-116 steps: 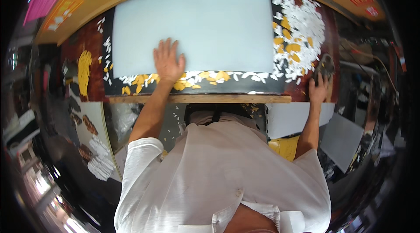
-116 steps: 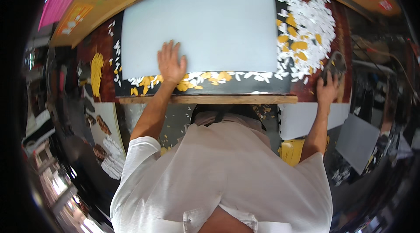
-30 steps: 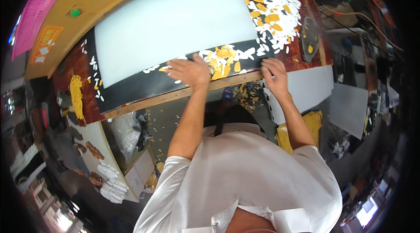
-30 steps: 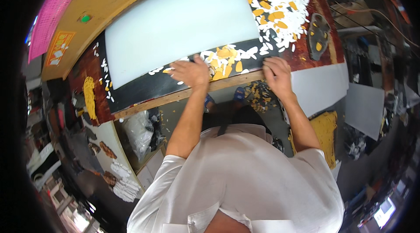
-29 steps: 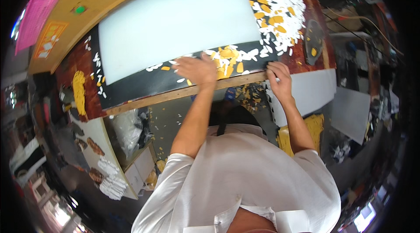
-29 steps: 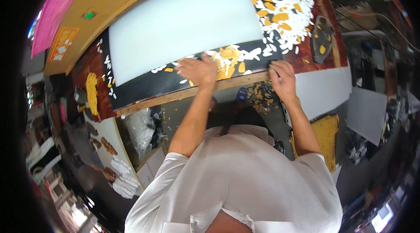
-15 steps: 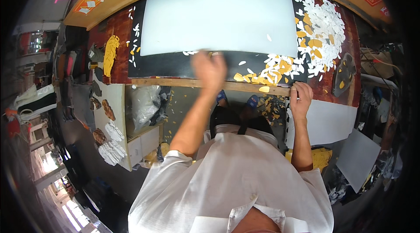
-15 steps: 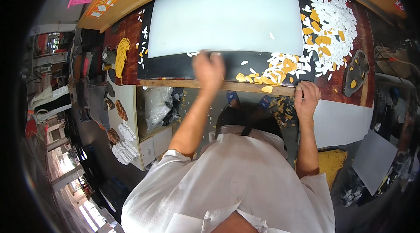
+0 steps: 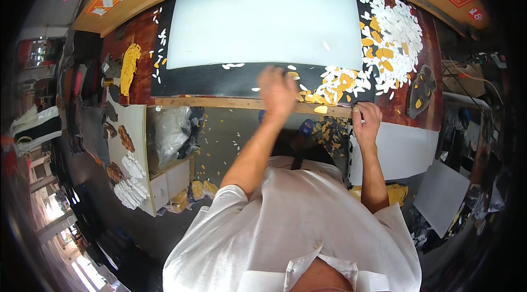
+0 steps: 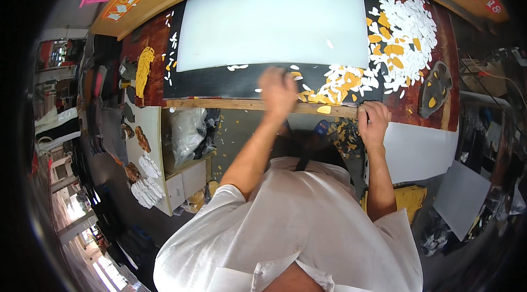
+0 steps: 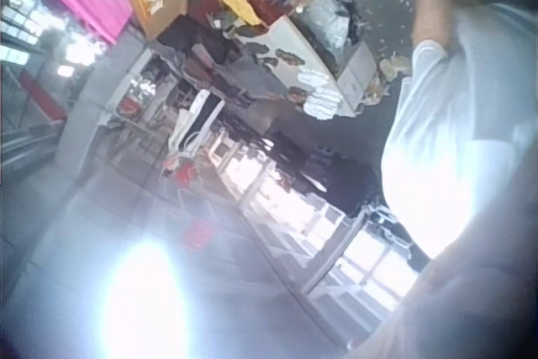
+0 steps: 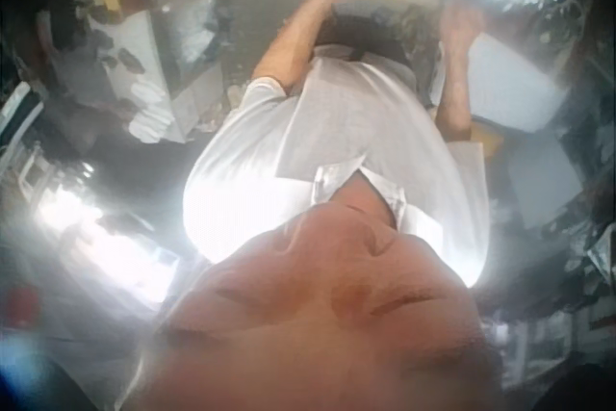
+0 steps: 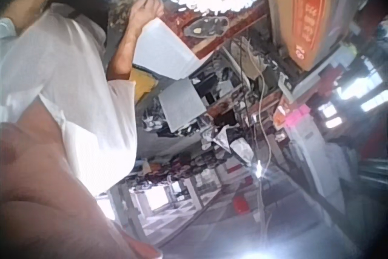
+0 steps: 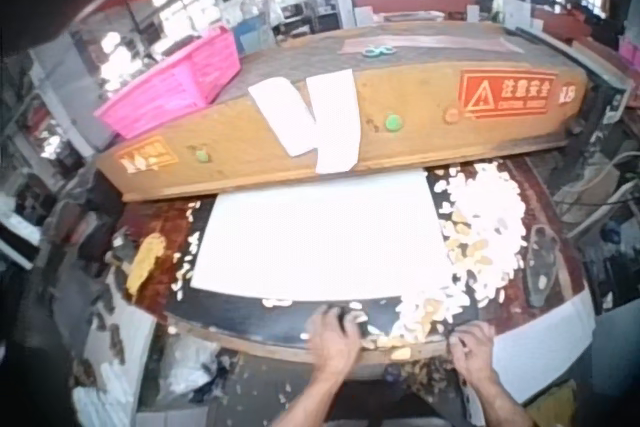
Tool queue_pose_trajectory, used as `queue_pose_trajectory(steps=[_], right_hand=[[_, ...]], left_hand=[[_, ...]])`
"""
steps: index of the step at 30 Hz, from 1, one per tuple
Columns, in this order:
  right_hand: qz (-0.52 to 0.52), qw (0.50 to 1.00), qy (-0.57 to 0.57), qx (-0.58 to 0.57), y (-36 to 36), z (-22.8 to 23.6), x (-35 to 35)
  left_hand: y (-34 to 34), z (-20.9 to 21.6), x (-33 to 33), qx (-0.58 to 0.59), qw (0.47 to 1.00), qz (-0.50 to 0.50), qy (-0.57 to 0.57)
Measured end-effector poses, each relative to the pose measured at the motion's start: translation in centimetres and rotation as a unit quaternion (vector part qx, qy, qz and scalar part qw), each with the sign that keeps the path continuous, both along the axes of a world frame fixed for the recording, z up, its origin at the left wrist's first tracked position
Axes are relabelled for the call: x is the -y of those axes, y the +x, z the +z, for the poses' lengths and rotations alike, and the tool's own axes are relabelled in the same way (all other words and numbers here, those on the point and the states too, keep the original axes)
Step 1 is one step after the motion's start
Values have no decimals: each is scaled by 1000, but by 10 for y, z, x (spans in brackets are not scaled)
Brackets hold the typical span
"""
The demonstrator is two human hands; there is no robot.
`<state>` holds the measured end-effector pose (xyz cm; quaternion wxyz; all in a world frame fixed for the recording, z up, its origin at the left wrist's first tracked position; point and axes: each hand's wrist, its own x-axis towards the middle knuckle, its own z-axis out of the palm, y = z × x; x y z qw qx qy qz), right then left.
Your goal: The person removes cutout shapes from a yellow sheet on a workbench, then sweeps debris into a black bag. The person handles the yellow sheet and debris by hand, moving the sheet aside and collecting the cutouts into a bag.
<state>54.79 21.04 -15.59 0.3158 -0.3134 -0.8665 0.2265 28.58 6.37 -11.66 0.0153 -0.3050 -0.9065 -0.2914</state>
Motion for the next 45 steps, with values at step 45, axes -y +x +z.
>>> queue_pose_trajectory(steps=[45], right_hand=[[515, 854, 49, 55, -237, 40, 55]], left_hand=[[-85, -44, 118, -191, 977, 89, -22]])
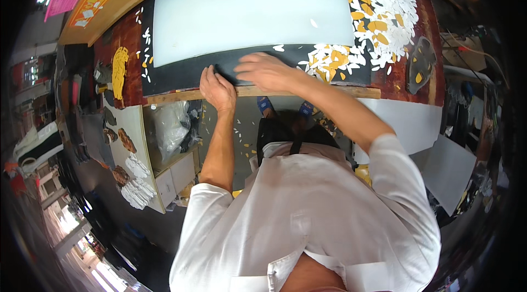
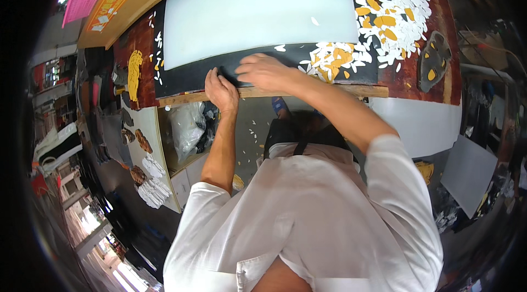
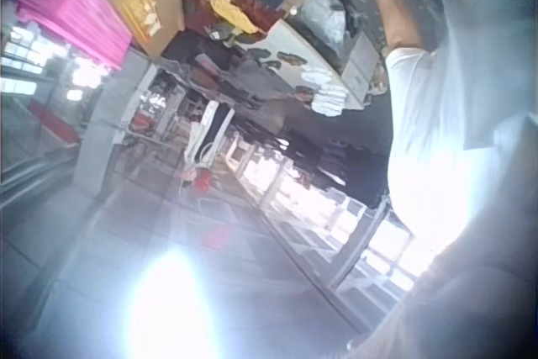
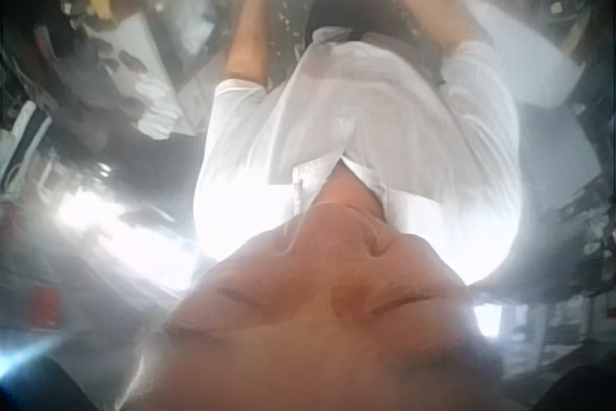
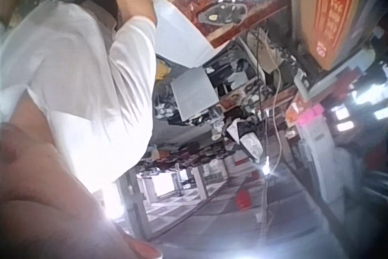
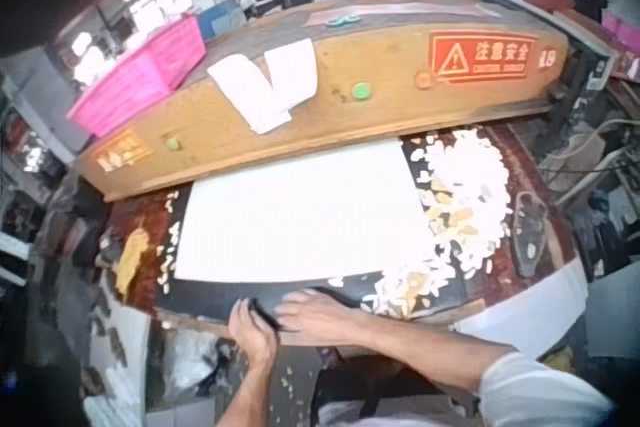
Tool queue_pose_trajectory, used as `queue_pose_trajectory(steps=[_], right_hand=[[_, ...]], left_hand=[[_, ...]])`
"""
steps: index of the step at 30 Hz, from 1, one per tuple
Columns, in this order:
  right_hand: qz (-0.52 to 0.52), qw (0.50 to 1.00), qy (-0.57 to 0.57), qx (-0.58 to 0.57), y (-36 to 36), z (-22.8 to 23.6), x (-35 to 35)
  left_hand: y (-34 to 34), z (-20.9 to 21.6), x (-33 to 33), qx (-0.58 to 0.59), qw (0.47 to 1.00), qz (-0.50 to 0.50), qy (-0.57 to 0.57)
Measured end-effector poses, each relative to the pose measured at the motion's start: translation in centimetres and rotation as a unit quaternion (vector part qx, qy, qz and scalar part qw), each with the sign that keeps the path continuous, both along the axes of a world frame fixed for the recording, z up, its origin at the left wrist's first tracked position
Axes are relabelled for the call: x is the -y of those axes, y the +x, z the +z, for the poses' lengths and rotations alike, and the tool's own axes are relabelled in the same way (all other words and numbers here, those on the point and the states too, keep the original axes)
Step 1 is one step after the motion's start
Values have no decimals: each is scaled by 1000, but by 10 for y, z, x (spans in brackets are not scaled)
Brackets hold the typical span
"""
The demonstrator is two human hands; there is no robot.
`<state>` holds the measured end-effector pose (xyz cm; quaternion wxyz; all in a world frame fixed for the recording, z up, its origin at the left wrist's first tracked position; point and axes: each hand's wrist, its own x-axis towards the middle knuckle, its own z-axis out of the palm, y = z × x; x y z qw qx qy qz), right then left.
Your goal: The person removes cutout shapes from a yellow sheet on a workbench, then sweeps debris into a black bag. The person handles the yellow sheet and debris by hand, moving the sheet aside and collecting the cutouts into a bag.
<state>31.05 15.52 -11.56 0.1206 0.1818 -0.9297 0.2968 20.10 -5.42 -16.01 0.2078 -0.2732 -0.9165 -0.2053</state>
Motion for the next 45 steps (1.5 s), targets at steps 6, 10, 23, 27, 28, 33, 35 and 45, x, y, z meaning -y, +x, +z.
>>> queue_pose_trajectory(steps=[6, 10, 23, 27, 28, 33, 35, 45], right_hand=[[149, 985, 89, 3, -3, -50, -29], [60, 992, 97, 61, 89, -15, -101], [-49, 987, 120, 92, 95, -19, -93], [-113, 980, 110, 120, 166, -12, -152], [-118, 977, 115, 135, 174, -10, -162], [-192, 964, 129, 133, 209, -4, -187], [-263, 936, 139, 190, 230, -4, -196], [-503, 830, -8, 240, 301, -12, -172]], left_hand=[[2, 5, -7, -11, 1000, 14, -1], [3, 4, -10, -23, 1000, 18, 2], [-2, 4, -3, -23, 1000, 4, -20], [-2, 1, -4, -27, 999, 14, -20], [-3, 1, -4, -28, 999, 12, -22], [-7, 3, -4, -29, 999, 7, -29], [-8, 1, -3, -34, 999, 11, -23], [-13, -10, -1, -49, 998, 13, -33]])
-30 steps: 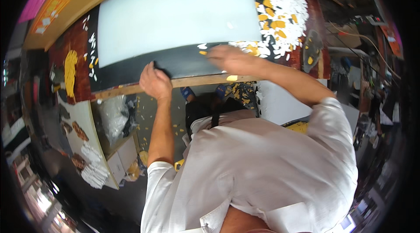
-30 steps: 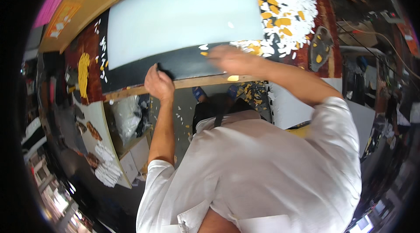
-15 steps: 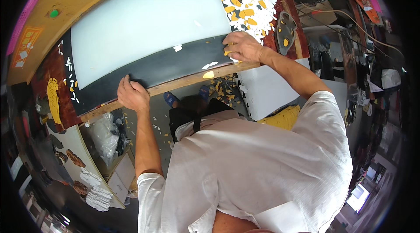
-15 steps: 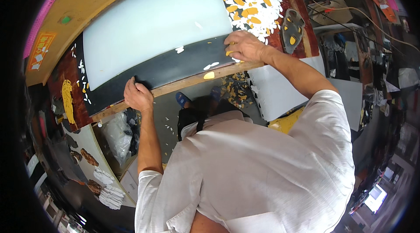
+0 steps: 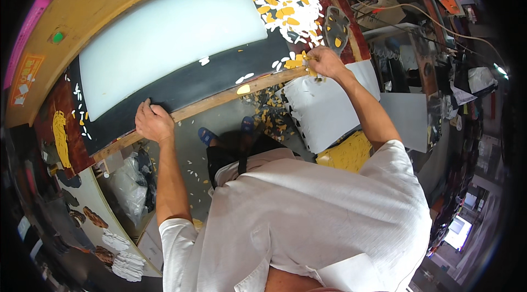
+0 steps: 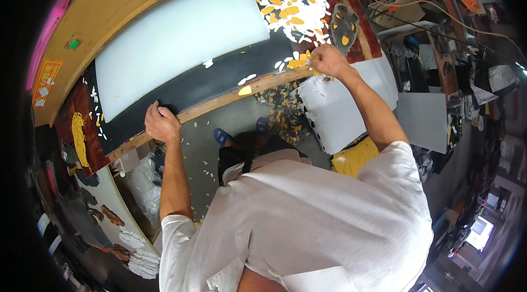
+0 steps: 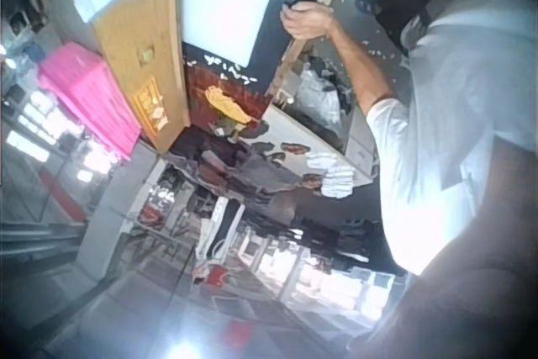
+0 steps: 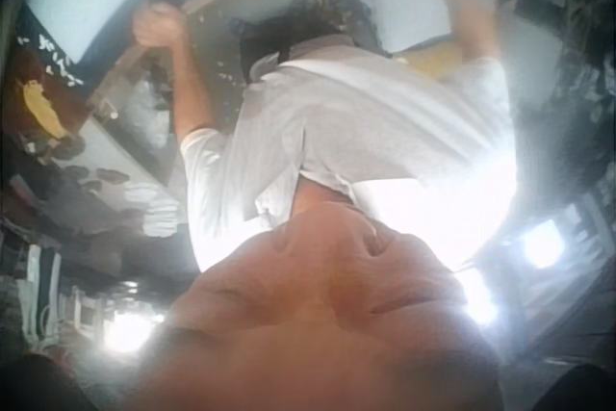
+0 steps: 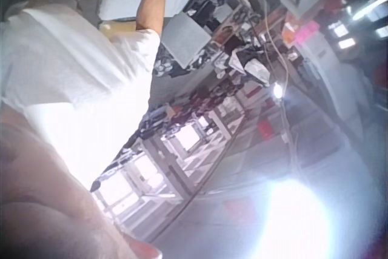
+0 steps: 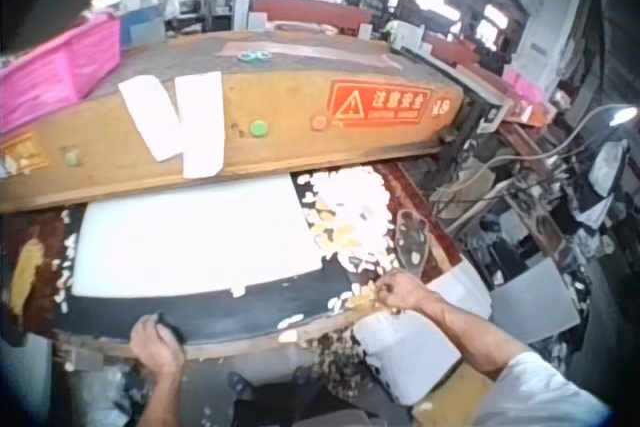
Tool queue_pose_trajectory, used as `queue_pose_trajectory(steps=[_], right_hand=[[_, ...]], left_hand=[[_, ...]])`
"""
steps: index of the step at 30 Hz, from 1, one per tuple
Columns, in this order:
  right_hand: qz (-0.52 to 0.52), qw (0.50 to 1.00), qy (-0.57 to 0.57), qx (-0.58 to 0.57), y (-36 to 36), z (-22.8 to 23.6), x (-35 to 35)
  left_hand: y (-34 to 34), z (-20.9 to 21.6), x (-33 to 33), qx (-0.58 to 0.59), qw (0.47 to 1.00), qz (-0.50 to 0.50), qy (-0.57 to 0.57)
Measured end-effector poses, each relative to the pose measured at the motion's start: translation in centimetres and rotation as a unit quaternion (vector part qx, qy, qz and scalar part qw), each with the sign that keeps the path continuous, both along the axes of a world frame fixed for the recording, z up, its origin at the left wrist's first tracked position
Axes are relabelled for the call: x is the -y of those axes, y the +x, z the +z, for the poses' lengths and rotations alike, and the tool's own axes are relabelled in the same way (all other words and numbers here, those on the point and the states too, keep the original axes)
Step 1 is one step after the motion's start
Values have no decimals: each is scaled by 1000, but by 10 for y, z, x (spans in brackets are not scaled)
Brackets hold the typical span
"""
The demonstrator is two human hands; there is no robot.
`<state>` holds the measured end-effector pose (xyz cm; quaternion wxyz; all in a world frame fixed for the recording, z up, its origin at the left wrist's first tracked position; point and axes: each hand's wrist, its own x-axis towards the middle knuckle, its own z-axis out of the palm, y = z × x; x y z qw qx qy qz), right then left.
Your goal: The person removes cutout shapes from a yellow sheet on a workbench, then sweeps debris into a black bag. The person handles the yellow sheet and debris by hand, moving the sheet aside and collecting the cutouts into a bag.
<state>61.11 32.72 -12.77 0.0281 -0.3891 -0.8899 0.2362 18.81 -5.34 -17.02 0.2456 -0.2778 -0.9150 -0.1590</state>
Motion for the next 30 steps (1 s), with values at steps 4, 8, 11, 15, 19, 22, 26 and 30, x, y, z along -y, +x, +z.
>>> queue_pose_trajectory(steps=[4, 8, 11, 15, 19, 22, 26, 30], right_hand=[[84, 979, 144, -122, 0, -12, 13], [34, 975, 172, -139, 22, -36, 40], [-28, 980, 136, -145, 50, -43, 78], [-97, 983, 60, -144, 43, -25, 104], [22, 957, 147, -249, -36, -6, 85], [221, 949, 123, -187, -84, -9, 54], [265, 955, 47, -128, -50, -18, 0], [194, 975, 35, -105, 4, -28, -13]], left_hand=[[-2, -1, 1, 13, 1000, -1, -13], [-3, -1, 1, 13, 1000, 11, -20], [-4, -2, 1, 19, 1000, 5, -21], [-3, -2, 1, 15, 1000, 6, -16], [-2, 0, 0, 8, 1000, 6, -19], [-1, 1, 1, 21, 999, 6, -23], [-1, 3, 1, 25, 999, 5, -26], [-1, 2, 0, 19, 1000, -1, -15]])
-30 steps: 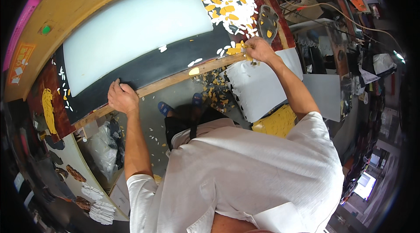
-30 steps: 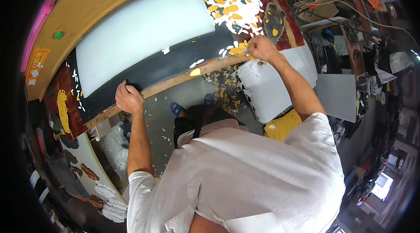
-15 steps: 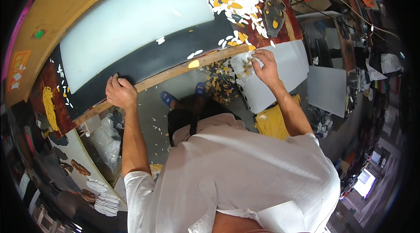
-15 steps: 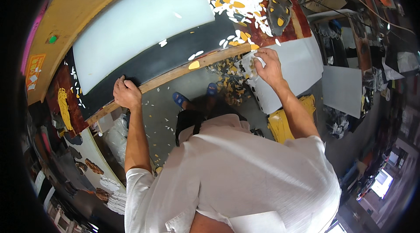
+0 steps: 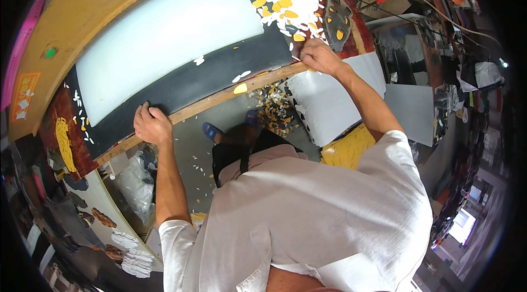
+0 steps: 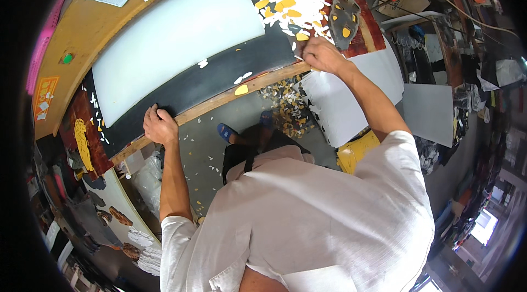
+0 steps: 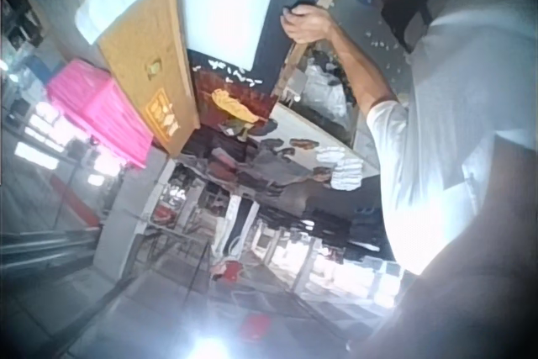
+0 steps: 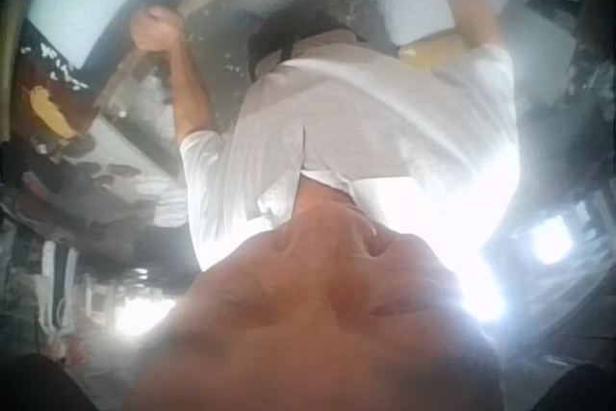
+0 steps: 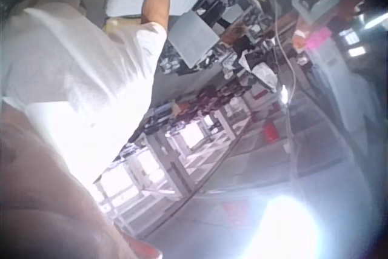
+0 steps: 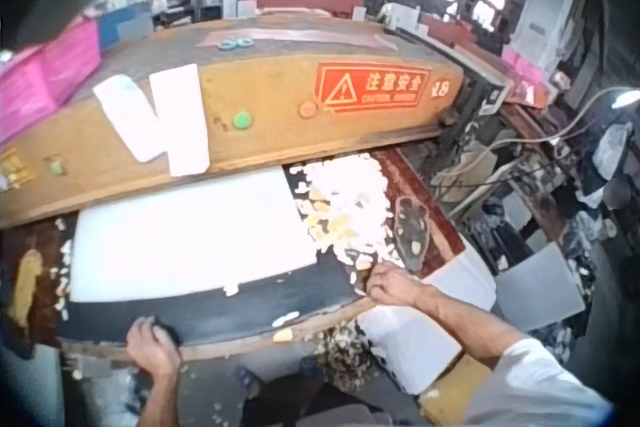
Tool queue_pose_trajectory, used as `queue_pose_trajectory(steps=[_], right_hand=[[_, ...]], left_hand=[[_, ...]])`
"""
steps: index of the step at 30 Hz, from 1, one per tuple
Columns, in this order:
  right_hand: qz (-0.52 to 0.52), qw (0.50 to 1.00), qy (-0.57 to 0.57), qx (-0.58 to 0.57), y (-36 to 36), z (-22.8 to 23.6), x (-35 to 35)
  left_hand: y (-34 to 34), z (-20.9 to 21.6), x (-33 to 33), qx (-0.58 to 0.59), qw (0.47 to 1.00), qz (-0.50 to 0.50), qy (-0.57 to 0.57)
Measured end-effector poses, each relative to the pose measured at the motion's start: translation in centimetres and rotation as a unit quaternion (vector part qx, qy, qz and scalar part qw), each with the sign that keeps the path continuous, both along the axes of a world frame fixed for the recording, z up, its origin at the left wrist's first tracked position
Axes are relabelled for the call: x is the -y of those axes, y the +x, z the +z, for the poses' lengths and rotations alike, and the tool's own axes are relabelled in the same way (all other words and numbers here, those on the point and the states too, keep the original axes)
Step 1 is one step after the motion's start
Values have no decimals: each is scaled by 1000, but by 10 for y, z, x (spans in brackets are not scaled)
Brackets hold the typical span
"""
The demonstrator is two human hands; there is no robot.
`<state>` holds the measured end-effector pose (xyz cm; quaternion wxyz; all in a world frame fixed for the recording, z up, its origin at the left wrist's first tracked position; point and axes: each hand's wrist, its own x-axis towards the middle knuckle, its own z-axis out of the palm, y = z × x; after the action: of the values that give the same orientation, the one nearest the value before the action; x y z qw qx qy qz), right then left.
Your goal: The person removes cutout shapes from a yellow sheet on a workbench, then sweeps debris into a black bag. The person handles the yellow sheet and debris by hand, moving the sheet aside and collecting the cutouts into a bag.
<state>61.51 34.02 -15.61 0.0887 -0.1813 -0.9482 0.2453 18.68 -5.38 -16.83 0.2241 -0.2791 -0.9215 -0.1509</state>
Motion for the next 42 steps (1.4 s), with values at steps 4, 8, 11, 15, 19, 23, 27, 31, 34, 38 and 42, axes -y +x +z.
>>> queue_pose_trajectory(steps=[4, 8, 11, 15, 19, 23, 27, 31, 34, 38, 42], right_hand=[[-13, 995, -6, 95, 35, 26, 26], [-127, 989, -69, 28, 15, 60, 40], [-98, 990, 0, -99, -37, 65, 23], [-126, 990, 45, -42, -85, 51, -1], [-226, 971, 45, -59, -72, 43, -21], [-216, 974, 40, -46, -66, 43, -35], [-127, 982, 109, -86, -137, 33, -68], [-74, 976, 191, -69, -228, 9, -121], [3, 980, 200, -26, -218, -10, -117], [51, 983, 174, -14, -138, -4, -55], [78, 995, 52, -23, -109, 27, -42]], left_hand=[[0, -1, -2, -3, 1000, 3, -2], [0, -1, 0, -16, 1000, -12, 2], [0, 1, 1, -14, 1000, -14, -2], [0, 1, 2, -18, 1000, -8, 14], [0, -1, 2, 16, 999, 26, -22], [1, 0, 2, 35, 999, 6, -25], [1, 0, 3, 56, 998, -7, -43], [-1, 4, 4, 55, 996, -16, -62], [-1, 6, 3, 52, 996, -23, -69], [1, 5, 4, 67, 996, -19, -59], [2, 4, 5, 73, 996, -23, -45]])
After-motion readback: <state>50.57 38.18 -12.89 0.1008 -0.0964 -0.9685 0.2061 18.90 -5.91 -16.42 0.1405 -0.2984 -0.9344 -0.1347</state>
